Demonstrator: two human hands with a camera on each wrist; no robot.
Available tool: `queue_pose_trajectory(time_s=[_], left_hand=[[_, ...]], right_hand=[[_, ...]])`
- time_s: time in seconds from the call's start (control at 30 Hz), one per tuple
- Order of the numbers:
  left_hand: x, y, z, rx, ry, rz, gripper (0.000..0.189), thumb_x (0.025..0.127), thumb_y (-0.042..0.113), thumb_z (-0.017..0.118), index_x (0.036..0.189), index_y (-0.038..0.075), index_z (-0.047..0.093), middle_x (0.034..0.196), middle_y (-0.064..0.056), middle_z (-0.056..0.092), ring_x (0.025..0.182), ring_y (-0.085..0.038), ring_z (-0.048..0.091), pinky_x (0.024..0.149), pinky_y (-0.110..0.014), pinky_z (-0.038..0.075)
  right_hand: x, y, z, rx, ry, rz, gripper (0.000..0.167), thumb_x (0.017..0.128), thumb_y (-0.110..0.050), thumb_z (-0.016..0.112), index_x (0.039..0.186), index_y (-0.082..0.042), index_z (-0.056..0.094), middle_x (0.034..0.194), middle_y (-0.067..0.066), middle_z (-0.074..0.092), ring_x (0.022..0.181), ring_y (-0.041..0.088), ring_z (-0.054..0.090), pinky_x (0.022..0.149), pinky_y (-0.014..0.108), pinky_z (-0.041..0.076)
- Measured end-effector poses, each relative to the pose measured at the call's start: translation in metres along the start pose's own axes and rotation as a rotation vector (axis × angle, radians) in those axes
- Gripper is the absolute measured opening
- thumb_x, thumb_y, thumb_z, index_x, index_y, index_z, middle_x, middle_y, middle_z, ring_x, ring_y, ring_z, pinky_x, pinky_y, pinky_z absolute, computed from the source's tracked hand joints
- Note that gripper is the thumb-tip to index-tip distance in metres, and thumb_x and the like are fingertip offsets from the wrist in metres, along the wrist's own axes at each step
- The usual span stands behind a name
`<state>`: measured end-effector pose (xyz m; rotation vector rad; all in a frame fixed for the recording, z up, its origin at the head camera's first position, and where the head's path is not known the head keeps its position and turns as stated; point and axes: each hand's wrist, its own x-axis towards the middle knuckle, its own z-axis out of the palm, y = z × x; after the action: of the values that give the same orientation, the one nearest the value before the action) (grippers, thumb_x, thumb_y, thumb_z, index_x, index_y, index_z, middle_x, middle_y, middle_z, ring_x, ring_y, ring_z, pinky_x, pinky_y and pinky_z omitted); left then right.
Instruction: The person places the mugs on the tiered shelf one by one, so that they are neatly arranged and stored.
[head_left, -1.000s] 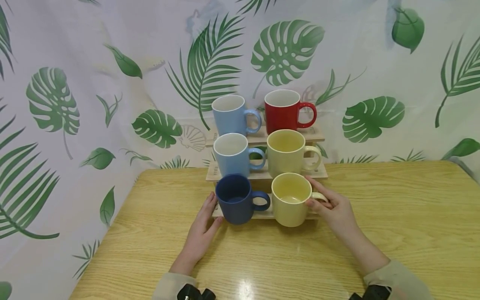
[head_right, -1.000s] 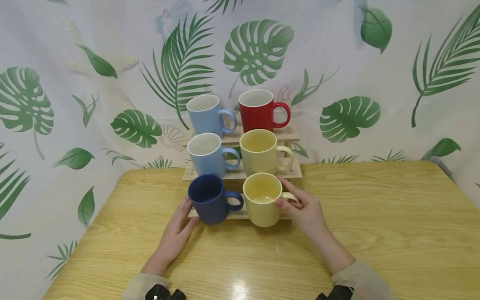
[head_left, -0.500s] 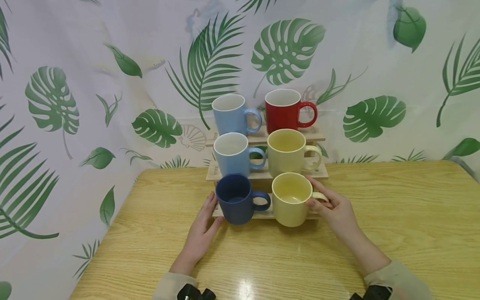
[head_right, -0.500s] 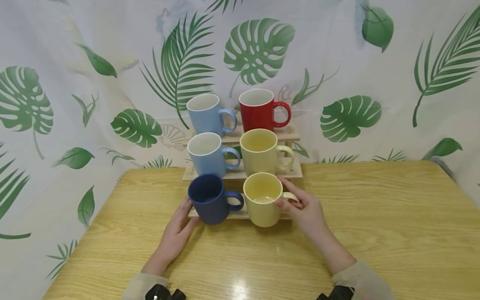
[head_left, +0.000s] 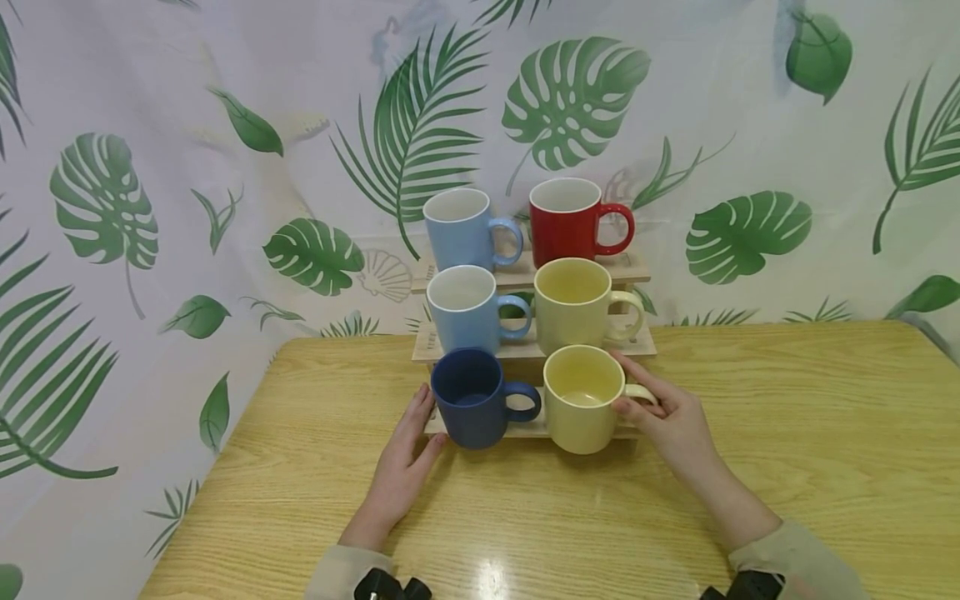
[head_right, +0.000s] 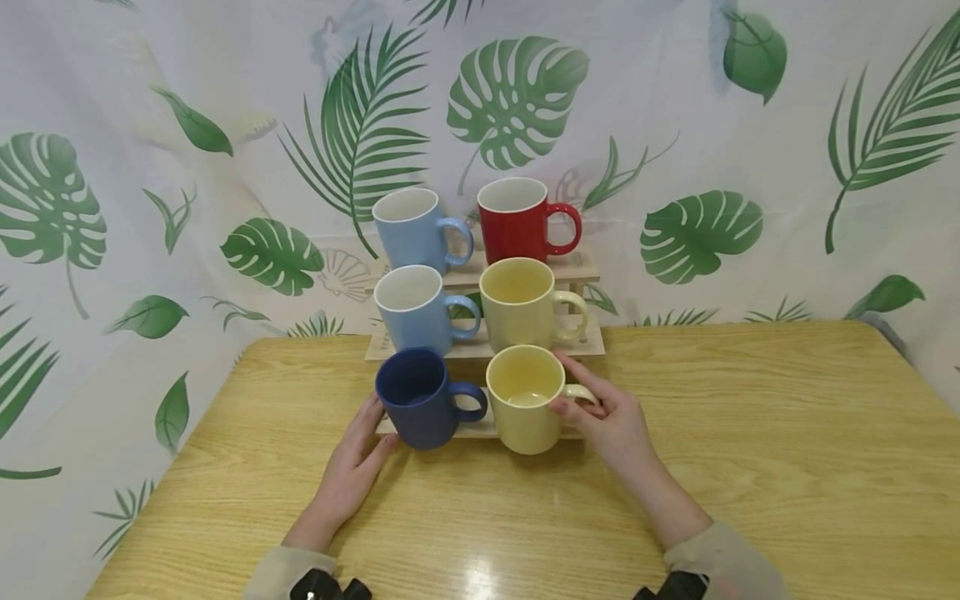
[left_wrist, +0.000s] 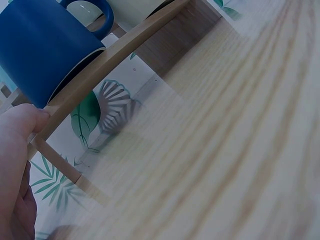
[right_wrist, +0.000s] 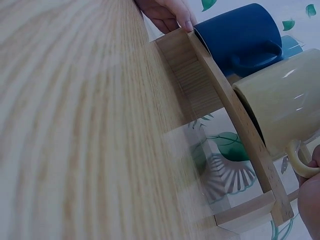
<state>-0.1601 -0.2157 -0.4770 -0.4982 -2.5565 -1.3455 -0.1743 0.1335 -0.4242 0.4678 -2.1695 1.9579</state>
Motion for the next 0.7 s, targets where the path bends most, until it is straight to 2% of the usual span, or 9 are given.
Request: queue_pose_trajectory(time_s=[0.2,0.53,0.63,0.7], left_hand=[[0.000,0.000,0.000,-0.001,0.000,0.002,0.060,0.099,0.026,0.053,0.152,0.025,0.026,0.157,0.003,0.019,0.142,-0.020,0.019,0.109,-0.056,0.022],[-0.001,0.001,0.000,-0.010,0.003,-0.024,0.060,0.099,0.029,0.054,0.152,0.025,0.028,0.157,-0.001,0.020,0.143,-0.020,0.017,0.109,-0.057,0.021],[-0.002,0.001,-0.003,-0.028,0.019,-0.046,0.060,0.098,0.031,0.054,0.152,0.021,0.028,0.157,-0.004,0.023,0.143,-0.019,0.017,0.110,-0.055,0.021],[-0.002,-0.001,-0.007,-0.037,0.039,-0.069,0.060,0.099,0.032,0.053,0.152,0.019,0.029,0.156,-0.006,0.025,0.143,-0.019,0.018,0.111,-0.053,0.021]], right_hand=[[0.000,0.001,-0.001,0.032,-0.007,0.008,0.051,0.089,-0.001,0.065,0.138,-0.008,0.053,0.121,-0.016,0.062,0.065,-0.002,0.050,0.048,0.016,0.039],[0.000,-0.001,-0.004,0.023,-0.064,0.000,0.051,0.091,-0.003,0.062,0.141,-0.009,0.049,0.130,-0.016,0.056,0.087,0.001,0.053,0.066,0.013,0.048],[0.000,-0.002,-0.008,-0.015,-0.118,-0.008,0.052,0.093,-0.004,0.060,0.143,-0.012,0.046,0.138,-0.012,0.051,0.108,0.001,0.052,0.079,0.013,0.048],[0.000,-0.002,-0.012,-0.087,-0.150,-0.032,0.052,0.095,-0.005,0.058,0.144,-0.014,0.046,0.141,-0.010,0.048,0.118,0.000,0.047,0.084,0.014,0.046]])
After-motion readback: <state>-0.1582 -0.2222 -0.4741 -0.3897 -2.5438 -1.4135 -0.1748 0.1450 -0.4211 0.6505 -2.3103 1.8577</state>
